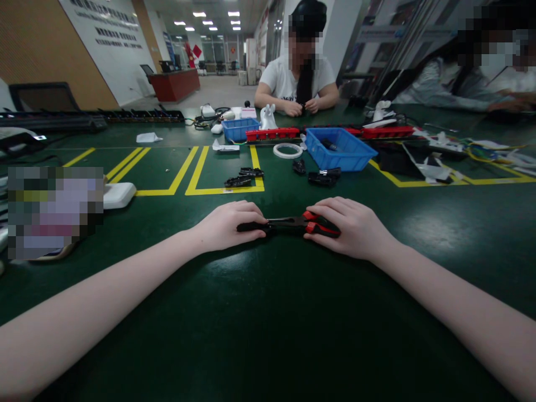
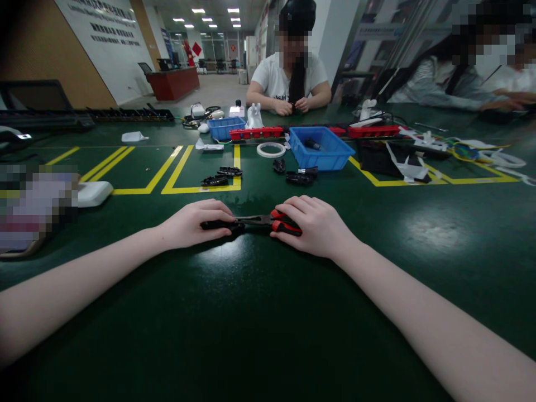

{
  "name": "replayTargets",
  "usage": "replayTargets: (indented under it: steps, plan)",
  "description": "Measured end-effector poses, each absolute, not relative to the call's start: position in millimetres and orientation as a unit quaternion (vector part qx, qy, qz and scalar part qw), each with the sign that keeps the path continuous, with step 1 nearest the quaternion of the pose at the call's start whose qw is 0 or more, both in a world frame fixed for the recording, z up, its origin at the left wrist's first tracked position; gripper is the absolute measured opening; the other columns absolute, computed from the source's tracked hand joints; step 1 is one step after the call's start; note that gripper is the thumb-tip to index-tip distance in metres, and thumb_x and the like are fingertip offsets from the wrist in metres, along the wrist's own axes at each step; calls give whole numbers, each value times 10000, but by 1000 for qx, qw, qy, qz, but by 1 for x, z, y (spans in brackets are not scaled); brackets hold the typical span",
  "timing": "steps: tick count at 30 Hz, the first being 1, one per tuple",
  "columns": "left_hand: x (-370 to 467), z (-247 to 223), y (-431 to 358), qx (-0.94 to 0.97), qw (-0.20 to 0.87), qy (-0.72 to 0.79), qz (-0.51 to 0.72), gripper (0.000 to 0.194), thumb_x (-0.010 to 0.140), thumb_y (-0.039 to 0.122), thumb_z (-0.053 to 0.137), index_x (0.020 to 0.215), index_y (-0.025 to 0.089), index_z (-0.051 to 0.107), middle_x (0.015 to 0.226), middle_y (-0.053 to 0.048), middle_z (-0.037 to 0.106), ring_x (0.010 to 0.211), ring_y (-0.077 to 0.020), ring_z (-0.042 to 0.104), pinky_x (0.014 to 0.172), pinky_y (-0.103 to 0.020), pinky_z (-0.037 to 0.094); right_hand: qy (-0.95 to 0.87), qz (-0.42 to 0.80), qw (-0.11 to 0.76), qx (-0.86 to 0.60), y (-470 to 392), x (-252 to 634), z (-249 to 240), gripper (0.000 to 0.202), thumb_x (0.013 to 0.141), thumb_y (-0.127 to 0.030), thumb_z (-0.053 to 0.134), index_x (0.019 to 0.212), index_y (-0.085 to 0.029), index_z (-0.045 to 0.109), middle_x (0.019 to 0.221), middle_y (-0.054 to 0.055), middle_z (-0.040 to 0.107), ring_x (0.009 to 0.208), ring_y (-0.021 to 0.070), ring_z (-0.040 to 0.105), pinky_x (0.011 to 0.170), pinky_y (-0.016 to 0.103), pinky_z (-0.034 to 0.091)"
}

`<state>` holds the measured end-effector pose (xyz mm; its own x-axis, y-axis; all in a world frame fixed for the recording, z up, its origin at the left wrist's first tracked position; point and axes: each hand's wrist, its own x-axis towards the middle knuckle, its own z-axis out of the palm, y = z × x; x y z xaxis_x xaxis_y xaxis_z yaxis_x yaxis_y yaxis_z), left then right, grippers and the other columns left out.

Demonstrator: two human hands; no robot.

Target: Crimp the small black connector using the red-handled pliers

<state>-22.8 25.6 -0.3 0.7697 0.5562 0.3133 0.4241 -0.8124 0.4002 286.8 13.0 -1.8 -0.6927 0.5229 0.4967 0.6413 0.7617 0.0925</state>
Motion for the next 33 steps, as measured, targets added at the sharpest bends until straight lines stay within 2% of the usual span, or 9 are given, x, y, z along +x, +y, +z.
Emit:
replayTargets:
  steps: [11, 19, 33]
  plan:
    - [-23, 0, 26, 926, 168, 264, 214, 205, 937, 267, 628, 1110, 177, 691, 1121, -78, 668, 996, -206, 644, 860, -393, 554, -917, -119, 216, -314, 13, 287, -2, 362, 887, -442, 644, 1106, -155, 658, 1006, 125, 715, 833, 244, 679, 715, 374, 564]
    - [-25, -1, 31, 915, 221, 249, 227, 211, 909, 181, 666, 1117, 167, 700, 1158, -78, 666, 1040, -198, 646, 902, -380, 550, -920, -112, 211, -313, 12, 288, 1, 352, 889, -450, 650, 1080, -155, 646, 988, 112, 718, 818, 231, 685, 707, 353, 560]
    - [-24, 0, 31, 904, 257, 250, 234, 231, 907, 177, 668, 1136, 173, 701, 1149, -78, 663, 1043, -199, 641, 911, -374, 545, -920, -145, 201, -305, 13, 288, 1, 377, 895, -467, 639, 1069, -133, 650, 975, 113, 728, 808, 233, 675, 697, 355, 499]
